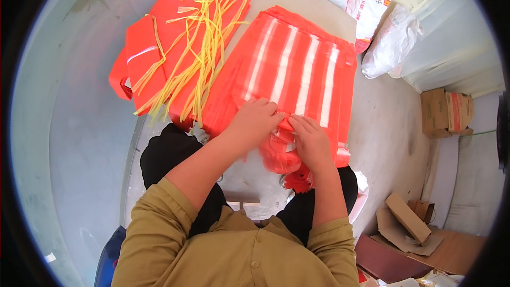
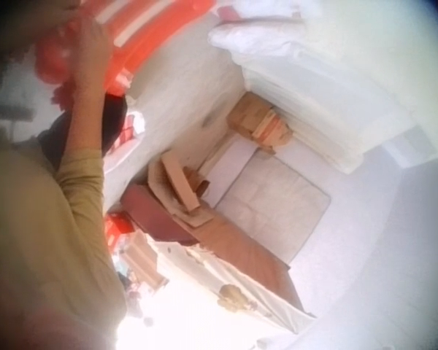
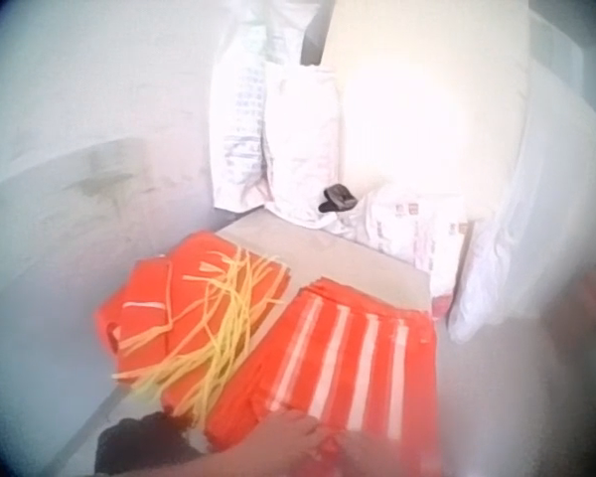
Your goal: The person folds red and white striped plastic sheets and ties them with yellow rubber bands. They repeatedly pick up sheets, fold them, secure them with a rubber band, and place the finished bundles into a white sack on the floor.
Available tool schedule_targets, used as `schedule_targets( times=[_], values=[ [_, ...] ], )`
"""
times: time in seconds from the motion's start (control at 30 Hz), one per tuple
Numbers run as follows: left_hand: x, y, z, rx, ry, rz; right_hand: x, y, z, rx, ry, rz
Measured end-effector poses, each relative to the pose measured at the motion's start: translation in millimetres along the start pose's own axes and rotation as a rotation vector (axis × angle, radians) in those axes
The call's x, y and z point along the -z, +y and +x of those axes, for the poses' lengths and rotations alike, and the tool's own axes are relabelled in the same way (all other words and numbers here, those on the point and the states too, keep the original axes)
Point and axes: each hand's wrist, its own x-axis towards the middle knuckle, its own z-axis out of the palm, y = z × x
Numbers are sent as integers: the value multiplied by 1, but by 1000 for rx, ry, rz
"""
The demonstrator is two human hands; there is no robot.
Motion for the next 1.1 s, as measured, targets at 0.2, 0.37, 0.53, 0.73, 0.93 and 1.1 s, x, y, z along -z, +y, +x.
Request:
schedule_targets(
  times=[0.2, 0.37, 0.53, 0.73, 0.93, 1.1],
  values=[
    [14, -1, -3, -12, 28, -23, 1, 7, 0, -44, 11, -1],
    [32, -14, -10, 27, 110, 53, 14, 0, 1, -210, -31, 109],
    [54, -13, -20, 240, -79, -58, 45, -6, 1, -306, -271, 155],
    [79, -8, -24, 536, -199, -359, 73, 10, 30, -381, -502, 420],
    [76, -20, -23, 614, -185, -317, 49, 55, 61, -489, -623, 400],
    [69, -25, -23, 698, -150, -297, 35, 63, 71, -578, -585, 501]
  ],
)
